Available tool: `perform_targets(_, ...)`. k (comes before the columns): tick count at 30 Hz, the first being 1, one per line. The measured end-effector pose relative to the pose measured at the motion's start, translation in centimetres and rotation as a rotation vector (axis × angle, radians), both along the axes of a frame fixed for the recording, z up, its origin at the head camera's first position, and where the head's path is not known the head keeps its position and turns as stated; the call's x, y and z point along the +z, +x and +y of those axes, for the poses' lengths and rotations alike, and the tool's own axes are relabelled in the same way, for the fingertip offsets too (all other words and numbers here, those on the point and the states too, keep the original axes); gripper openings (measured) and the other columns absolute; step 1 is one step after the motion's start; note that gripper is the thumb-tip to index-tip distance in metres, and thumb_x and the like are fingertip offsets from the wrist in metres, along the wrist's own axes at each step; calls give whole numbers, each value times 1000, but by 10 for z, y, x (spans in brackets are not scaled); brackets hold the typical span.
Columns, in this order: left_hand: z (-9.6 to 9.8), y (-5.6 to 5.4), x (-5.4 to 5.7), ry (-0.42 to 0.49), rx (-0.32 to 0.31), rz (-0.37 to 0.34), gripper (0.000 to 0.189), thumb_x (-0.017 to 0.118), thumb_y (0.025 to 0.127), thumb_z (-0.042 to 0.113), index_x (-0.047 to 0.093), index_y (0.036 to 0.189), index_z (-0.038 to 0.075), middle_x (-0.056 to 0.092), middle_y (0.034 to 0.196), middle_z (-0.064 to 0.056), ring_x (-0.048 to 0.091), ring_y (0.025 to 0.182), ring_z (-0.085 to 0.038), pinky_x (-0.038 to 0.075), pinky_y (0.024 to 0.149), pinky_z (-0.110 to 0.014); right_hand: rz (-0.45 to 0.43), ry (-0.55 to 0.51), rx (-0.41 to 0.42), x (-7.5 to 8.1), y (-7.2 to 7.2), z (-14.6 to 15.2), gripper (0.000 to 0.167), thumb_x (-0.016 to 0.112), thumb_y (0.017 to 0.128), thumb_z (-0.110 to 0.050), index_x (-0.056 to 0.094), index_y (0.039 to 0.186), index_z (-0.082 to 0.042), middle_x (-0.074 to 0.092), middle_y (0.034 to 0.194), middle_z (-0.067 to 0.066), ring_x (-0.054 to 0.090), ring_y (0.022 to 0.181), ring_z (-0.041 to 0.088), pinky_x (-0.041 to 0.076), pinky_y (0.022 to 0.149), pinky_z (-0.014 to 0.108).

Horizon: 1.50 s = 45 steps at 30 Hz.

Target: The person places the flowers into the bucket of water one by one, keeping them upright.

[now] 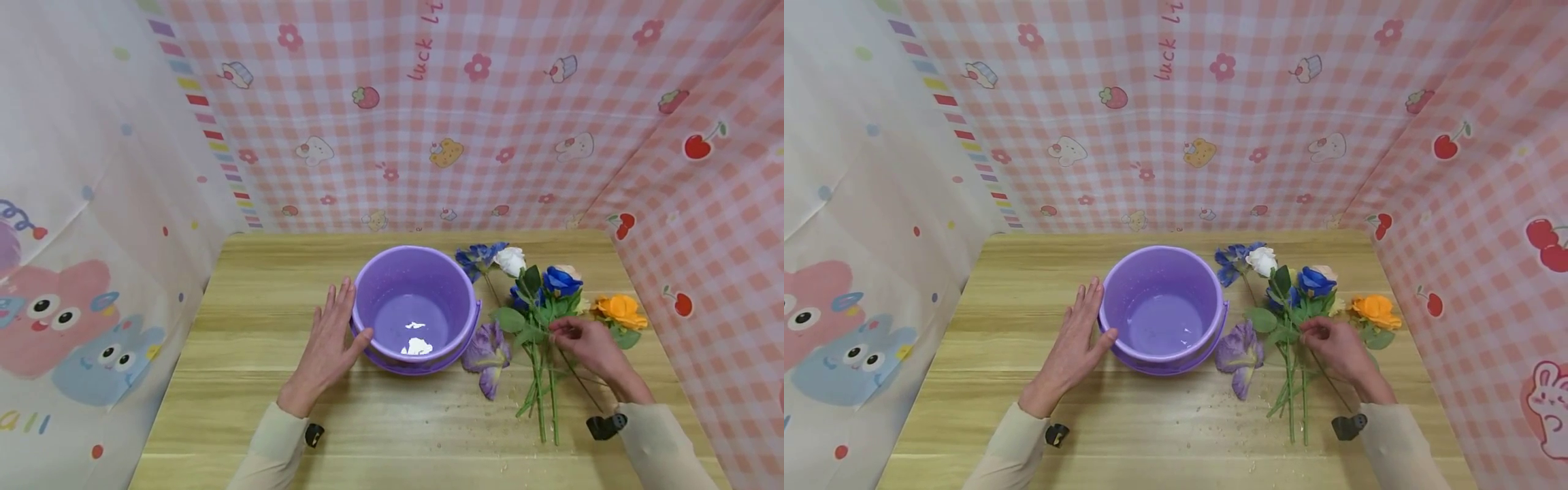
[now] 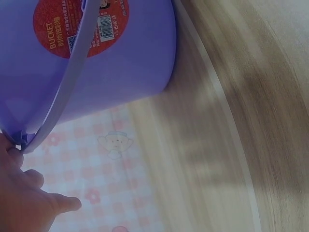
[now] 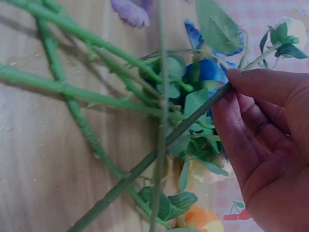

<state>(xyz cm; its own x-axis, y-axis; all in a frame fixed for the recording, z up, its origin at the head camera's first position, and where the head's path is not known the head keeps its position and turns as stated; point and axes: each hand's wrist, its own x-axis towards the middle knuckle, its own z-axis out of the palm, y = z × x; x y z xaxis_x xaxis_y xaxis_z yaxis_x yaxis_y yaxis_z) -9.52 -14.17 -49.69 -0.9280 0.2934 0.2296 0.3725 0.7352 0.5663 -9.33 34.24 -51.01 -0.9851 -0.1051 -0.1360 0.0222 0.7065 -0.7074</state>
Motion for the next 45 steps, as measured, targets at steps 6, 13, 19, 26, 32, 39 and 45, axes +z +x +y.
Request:
perform_targets(6,-1,1,-1,10,-4,-8,91,28,102,74,12,167,12,6,173,-4,6,158,-37,7,122,-69,54,-3,-35,6,-6,-2,23,70,100,-12,71,116,4,74,99,12,67,85,20,56,66,23)
perform_targets(13,-1,2,-2,9,-4,-19,90,29,102,73,11,167,13,7,173,-6,4,159,-35,7,122,-68,61,-50,-81,13,-12,-5,29,68,102,-19,69,120,3,71,103,15,64,84,15,56,67,22)
perform_targets(19,-1,3,-2,16,-7,-22,90,30,103,72,12,167,13,5,173,-4,2,159,-33,6,123,-67,33,-99,-127,19,-16,-13,36,66,103,-28,67,125,1,69,109,18,63,88,16,57,67,23)
perform_targets(26,-1,2,-3,29,-14,-11,91,27,102,74,10,167,13,7,174,-7,5,158,-38,6,123,-68,77,-193,-171,30,-20,-28,40,68,102,-31,65,127,1,69,107,8,63,88,7,57,71,18)
perform_targets(32,0,1,-5,30,-15,0,91,24,101,76,8,168,15,5,174,-5,5,159,-37,6,123,-67,132,-262,-224,52,-23,-44,42,70,101,-31,65,126,2,67,100,-8,62,87,5,55,71,14)
perform_targets(39,-1,0,-7,28,-7,10,92,23,101,76,9,168,15,4,173,-2,6,159,-34,6,123,-67,195,-317,-278,81,-27,-66,38,73,98,-31,68,122,-1,68,96,-12,63,87,8,52,67,13)
perform_targets(45,-2,-1,-9,22,1,14,92,24,101,76,10,168,14,4,174,-1,5,159,-32,7,123,-67,239,-413,-293,104,-32,-84,32,77,96,-25,71,120,-4,73,94,-12,69,85,6,54,68,13)
